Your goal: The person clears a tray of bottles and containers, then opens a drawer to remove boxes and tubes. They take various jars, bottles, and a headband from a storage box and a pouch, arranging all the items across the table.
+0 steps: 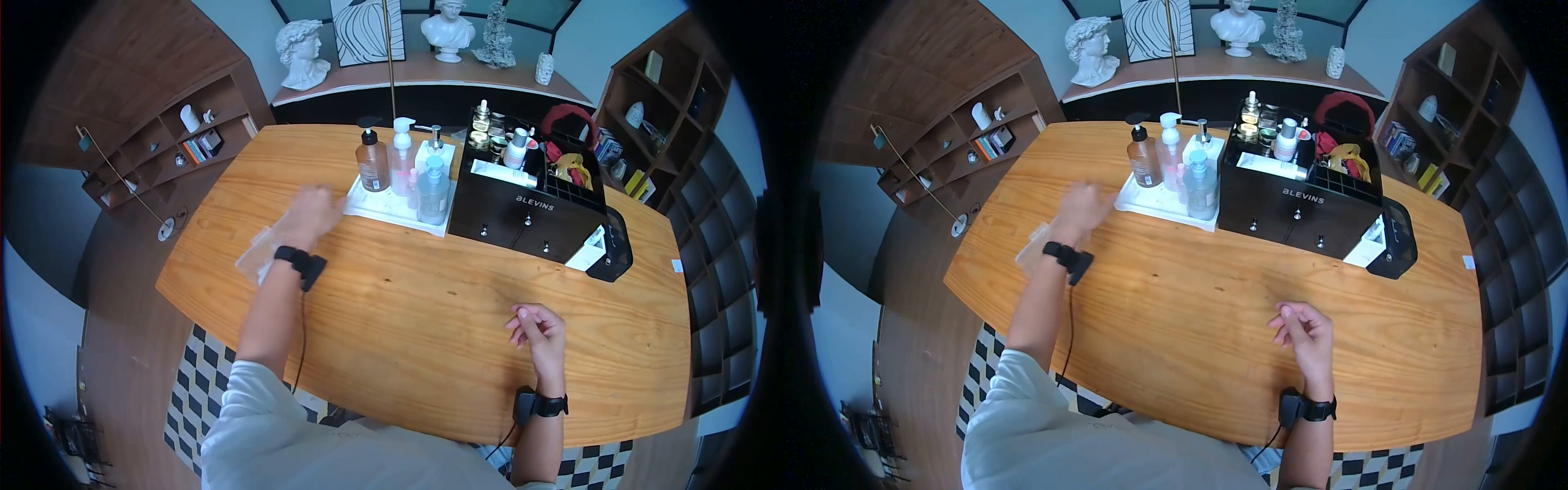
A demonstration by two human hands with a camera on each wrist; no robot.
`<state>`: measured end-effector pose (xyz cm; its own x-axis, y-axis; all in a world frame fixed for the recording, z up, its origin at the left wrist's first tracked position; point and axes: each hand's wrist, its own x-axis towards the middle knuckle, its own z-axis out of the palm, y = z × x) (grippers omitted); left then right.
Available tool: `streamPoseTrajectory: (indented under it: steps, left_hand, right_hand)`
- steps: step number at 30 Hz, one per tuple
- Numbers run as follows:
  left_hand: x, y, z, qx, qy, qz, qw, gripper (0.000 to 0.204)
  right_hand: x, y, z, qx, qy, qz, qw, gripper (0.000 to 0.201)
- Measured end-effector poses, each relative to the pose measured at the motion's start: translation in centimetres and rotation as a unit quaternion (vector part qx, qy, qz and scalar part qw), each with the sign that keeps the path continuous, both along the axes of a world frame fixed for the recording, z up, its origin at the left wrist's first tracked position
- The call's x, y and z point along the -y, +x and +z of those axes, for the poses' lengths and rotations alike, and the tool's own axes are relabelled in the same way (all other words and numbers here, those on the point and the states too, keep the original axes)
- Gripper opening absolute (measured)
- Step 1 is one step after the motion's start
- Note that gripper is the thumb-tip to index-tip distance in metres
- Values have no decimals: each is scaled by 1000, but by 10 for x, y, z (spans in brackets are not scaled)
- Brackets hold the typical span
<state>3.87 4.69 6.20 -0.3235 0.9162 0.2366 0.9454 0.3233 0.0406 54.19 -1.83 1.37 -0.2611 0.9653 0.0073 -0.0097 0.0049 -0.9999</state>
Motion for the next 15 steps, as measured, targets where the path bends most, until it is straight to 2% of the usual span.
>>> streamPoseTrajectory:
  steps: [2, 4, 7, 11, 14, 15]
  left_hand:
    - [-24, 36, -1, 200, 114, -123, 965, 40]
    - [-56, 63, -20, 239, 209, -185, 930, 38]
    - [-84, 94, -20, 294, 209, -123, 925, 38]
    - [-104, 105, -30, 275, 242, -129, 922, 30]
    - [-87, 102, -22, 240, 252, -133, 928, 33]
    - [-80, 92, -22, 266, 270, -134, 916, 31]
  right_hand:
    - [-2, -1, -3, 32, 12, -10, 999, 22]
    - [-4, 0, -4, 12, 5, -8, 1000, 21]
    - [-6, 3, -4, 4, 3, -10, 1000, 21]
    - [-6, 4, -2, -4, 1, -9, 1000, 21]
    - [-6, 5, -2, -23, -19, -9, 1000, 20]
    - [-7, 4, -1, -18, -17, -10, 1000, 20]
